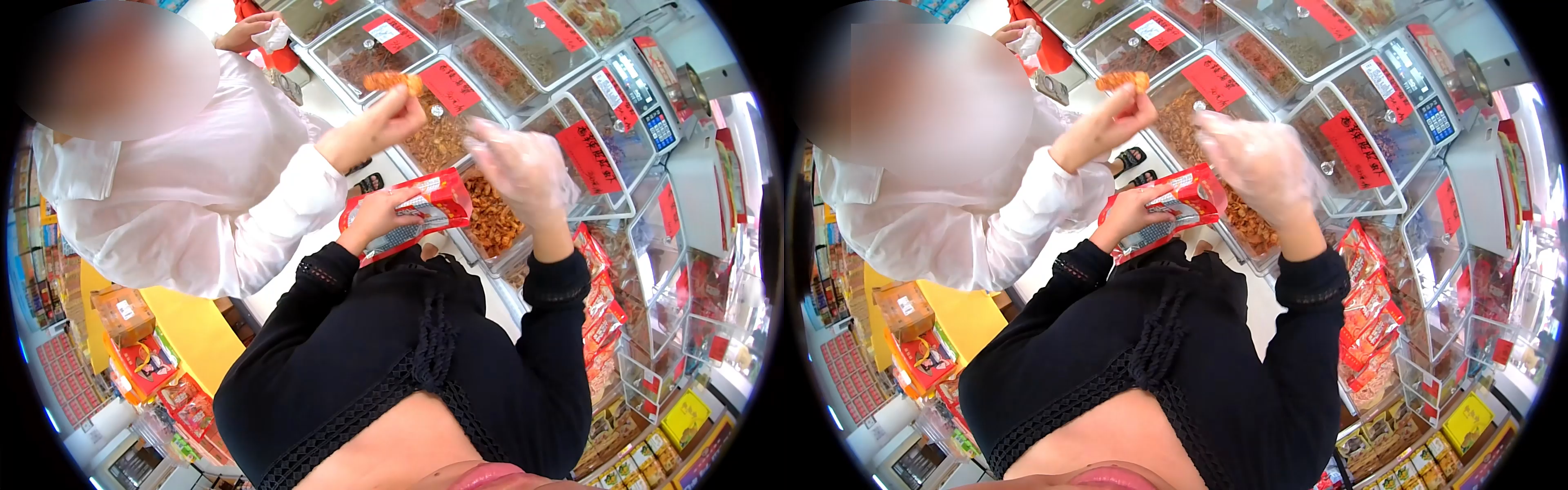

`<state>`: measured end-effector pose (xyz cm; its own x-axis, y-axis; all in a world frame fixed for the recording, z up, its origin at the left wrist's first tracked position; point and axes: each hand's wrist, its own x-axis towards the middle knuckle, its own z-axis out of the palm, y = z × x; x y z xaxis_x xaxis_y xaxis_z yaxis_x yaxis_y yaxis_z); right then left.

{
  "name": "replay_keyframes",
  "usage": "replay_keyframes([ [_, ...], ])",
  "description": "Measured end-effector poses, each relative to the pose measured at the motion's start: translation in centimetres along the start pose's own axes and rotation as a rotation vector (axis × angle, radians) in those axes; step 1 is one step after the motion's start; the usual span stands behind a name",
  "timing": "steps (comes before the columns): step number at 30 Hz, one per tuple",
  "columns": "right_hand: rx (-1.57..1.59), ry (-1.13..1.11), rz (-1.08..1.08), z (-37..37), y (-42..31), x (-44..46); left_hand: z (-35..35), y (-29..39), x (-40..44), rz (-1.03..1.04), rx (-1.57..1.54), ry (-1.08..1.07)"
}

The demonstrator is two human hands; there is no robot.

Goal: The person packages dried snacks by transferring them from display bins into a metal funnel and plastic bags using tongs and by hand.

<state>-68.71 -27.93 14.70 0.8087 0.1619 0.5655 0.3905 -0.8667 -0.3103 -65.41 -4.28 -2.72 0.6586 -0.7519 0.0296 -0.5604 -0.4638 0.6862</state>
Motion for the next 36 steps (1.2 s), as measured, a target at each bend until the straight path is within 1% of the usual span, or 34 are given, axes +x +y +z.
replay_keyframes([
  [1,-0.005,0.000,-0.004,-0.1,0.8,-1.3,-0.2,0.1,0.3,-0.016,-0.012,0.003],
  [3,-0.010,0.176,0.312,0.5,2.4,-4.9,-0.4,0.7,0.8,-0.025,-0.036,-0.005],
  [4,-0.024,0.176,0.319,0.7,3.0,-6.5,-0.5,1.0,1.4,0.005,-0.144,0.046],
  [5,0.085,0.213,0.417,0.8,3.6,-8.0,-0.8,1.3,2.1,0.035,-0.252,0.099],
  [6,0.195,0.251,0.516,0.5,3.6,-8.8,-1.3,1.7,2.6,0.030,-0.223,0.079],
  [7,0.180,0.256,0.522,-0.1,3.5,-9.4,-1.2,1.4,3.2,0.125,-0.266,0.088],
  [9,0.342,0.212,0.639,-1.3,3.1,-10.0,-1.7,2.2,4.0,0.180,-0.328,0.093],
  [11,0.245,0.224,0.627,-2.9,2.4,-9.6,-1.7,2.8,4.8,0.205,-0.315,0.079],
  [13,0.413,0.226,0.667,-3.9,1.7,-8.5,-2.5,3.6,5.4,0.317,-0.257,0.095],
  [14,0.264,0.179,0.511,-4.5,1.0,-7.8,-2.8,3.9,5.7,0.334,-0.232,0.065],
  [17,0.468,-0.123,0.402,-4.9,-0.4,-6.3,-3.7,5.7,6.1,0.404,-0.242,0.031],
  [18,0.488,-0.128,0.364,-4.1,0.2,-6.8,-3.8,6.0,6.4,0.493,-0.230,0.035],
  [19,0.360,-0.318,0.279,-2.8,1.1,-7.2,-4.1,6.6,6.4,0.545,-0.135,0.049],
  [21,0.083,-0.306,0.005,-1.4,1.1,-7.4,-4.3,7.2,6.3,0.598,-0.174,0.000],
  [23,0.005,-0.297,-0.053,-0.5,0.6,-6.8,-4.0,7.7,5.8,0.512,-0.205,-0.092],
  [24,0.024,-0.313,-0.015,0.0,0.0,-6.8,-4.3,8.2,5.4,0.529,-0.169,-0.085],
  [25,0.054,-0.336,0.043,0.5,-0.5,-6.9,-3.7,8.3,5.4,0.610,-0.141,-0.080],
  [27,0.089,-0.374,0.129,1.1,-1.1,-7.3,-3.0,9.8,4.8,0.636,-0.082,-0.154],
  [31,0.088,-0.433,0.229,2.0,-1.2,-8.0,-2.2,11.8,4.1,0.611,0.073,-0.221],
  [35,0.072,-0.497,0.272,2.4,-0.8,-8.1,-2.2,11.5,5.2,0.639,0.048,-0.232],
  [36,0.069,-0.514,0.277,2.5,-0.7,-8.1,-3.2,11.9,5.6,0.597,0.107,-0.268],
])
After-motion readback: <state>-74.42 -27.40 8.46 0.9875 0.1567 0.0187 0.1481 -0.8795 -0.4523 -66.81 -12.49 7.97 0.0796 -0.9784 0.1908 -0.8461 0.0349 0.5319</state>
